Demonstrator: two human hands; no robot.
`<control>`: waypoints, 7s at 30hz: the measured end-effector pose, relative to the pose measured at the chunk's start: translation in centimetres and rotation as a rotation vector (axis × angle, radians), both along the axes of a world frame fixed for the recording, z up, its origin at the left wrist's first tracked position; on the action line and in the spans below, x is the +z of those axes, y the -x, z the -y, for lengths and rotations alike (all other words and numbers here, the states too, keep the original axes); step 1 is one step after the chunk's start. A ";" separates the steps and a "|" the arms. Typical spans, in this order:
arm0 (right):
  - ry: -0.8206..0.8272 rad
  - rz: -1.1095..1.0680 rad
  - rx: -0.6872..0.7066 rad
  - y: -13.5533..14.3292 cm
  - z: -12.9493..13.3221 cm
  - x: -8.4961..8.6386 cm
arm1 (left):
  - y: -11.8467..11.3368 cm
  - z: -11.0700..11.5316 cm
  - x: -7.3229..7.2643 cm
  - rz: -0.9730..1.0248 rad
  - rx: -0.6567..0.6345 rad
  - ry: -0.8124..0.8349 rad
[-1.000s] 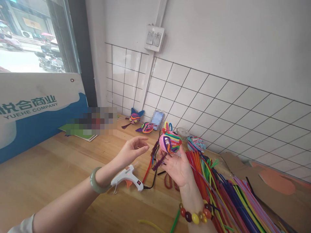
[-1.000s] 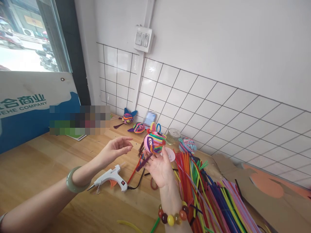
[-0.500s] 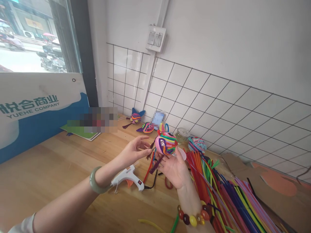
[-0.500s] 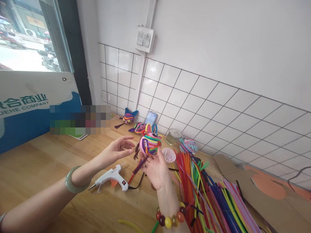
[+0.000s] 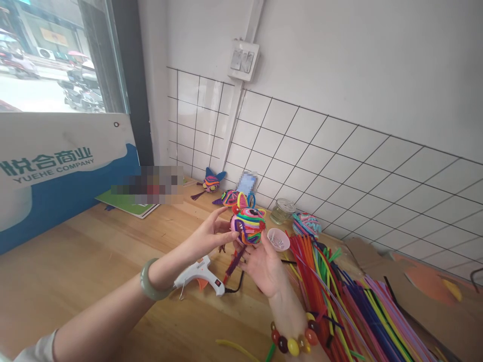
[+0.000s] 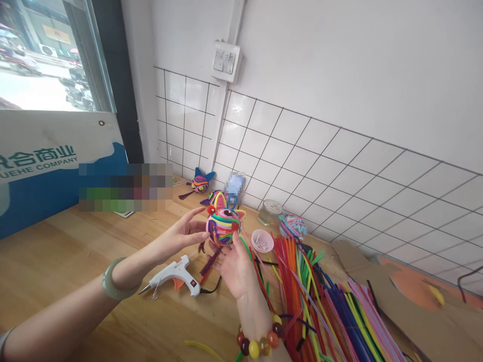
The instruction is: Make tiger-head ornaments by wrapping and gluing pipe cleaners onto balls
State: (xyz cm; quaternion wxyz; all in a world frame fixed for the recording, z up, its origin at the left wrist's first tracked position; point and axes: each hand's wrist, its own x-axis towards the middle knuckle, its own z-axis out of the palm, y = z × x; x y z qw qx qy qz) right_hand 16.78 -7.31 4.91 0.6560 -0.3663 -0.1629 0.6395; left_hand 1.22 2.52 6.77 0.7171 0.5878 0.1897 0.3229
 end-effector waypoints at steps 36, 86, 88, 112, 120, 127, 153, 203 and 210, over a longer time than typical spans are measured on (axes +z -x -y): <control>-0.216 0.339 -0.001 1.2 1.1 1.6 | 0.8 -2.7 -1.2 0.215 -0.306 0.462; -0.603 2.049 -0.626 1.2 1.8 0.4 | 0.5 0.1 0.6 0.326 -0.135 0.350; -0.591 2.042 -0.626 1.2 1.8 0.3 | 0.4 0.1 0.7 0.325 -0.113 0.335; -0.526 2.020 -0.598 1.2 1.6 -0.1 | 0.3 0.1 0.6 0.241 -0.115 0.468; -0.527 2.018 -0.598 1.2 1.5 -0.2 | 0.4 -0.3 0.0 0.243 -0.203 0.557; -0.560 2.055 -0.561 1.3 1.7 0.1 | 0.4 -0.3 0.6 0.241 -0.201 0.594; -0.546 2.227 -0.504 1.5 1.5 -0.4 | 0.1 0.0 0.9 0.132 -0.078 0.604; 0.925 2.056 0.389 -9.5 -0.5 -4.0 | 1.4 -1.8 1.6 0.137 0.077 0.575; 0.943 2.031 0.415 -9.5 -0.4 -3.8 | 1.4 -1.8 1.6 0.138 0.055 0.578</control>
